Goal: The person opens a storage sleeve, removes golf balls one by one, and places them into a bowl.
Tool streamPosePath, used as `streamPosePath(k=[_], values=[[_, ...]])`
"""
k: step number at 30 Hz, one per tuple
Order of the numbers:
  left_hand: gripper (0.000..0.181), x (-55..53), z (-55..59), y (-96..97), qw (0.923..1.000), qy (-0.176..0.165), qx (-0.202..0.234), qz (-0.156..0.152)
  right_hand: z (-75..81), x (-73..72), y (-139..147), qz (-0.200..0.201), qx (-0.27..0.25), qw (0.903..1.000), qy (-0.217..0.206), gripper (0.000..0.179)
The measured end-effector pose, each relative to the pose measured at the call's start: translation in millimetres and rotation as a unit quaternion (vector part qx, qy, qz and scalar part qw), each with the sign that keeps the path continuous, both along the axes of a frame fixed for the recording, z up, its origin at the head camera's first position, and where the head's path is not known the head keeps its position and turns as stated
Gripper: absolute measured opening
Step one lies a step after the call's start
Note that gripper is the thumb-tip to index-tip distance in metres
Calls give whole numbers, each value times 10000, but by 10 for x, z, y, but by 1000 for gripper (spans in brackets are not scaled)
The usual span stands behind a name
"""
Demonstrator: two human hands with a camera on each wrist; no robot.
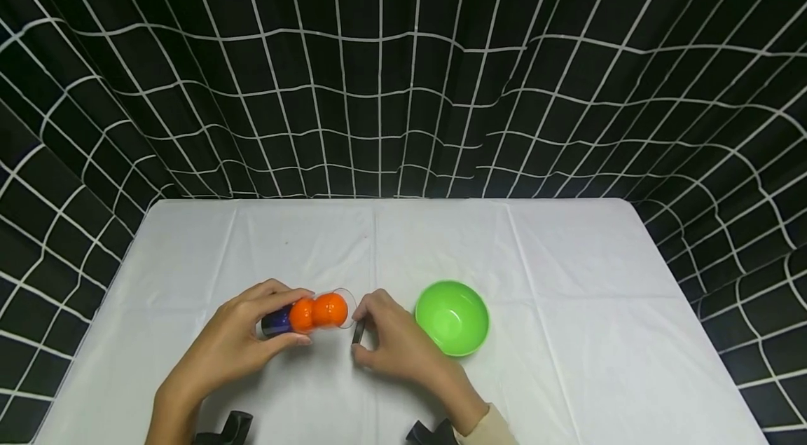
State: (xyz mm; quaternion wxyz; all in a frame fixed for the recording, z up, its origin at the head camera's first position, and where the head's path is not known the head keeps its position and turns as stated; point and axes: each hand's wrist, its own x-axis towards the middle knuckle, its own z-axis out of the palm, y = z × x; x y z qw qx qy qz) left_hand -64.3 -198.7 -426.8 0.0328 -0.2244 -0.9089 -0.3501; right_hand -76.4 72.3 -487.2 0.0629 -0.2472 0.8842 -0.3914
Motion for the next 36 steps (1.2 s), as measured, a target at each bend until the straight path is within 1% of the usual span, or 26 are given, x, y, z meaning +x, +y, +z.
streamPosePath(k=[9, 15, 18, 24, 27, 31, 36], values=[[53, 1, 18, 0, 10000, -12, -23, 14, -112, 6, -56, 15, 42, 9998, 210, 33], [53, -11, 24, 7, 10000, 89, -24, -9, -105, 30, -58, -119, 376, 9987, 337, 33], [53, -13, 23, 7, 10000, 72, -59, 20, -74, 56, -58, -194, 592, 9973, 390, 33], [53, -6, 6, 1, 9999, 18, -113, 69, -29, 76, -74, -314, 1083, 9915, 644, 32], [52, 0, -3, -4, 9999, 39, -122, 98, -16, 80, -78, -262, 1225, 9903, 595, 30], [52, 3, -9, -9, 9997, 87, -160, 143, -36, 92, -90, -146, 1329, 9898, 491, 28], [55, -5, 5, -2, 9993, 215, -198, 246, -70, 107, -103, -251, 1329, 9895, 516, 31]])
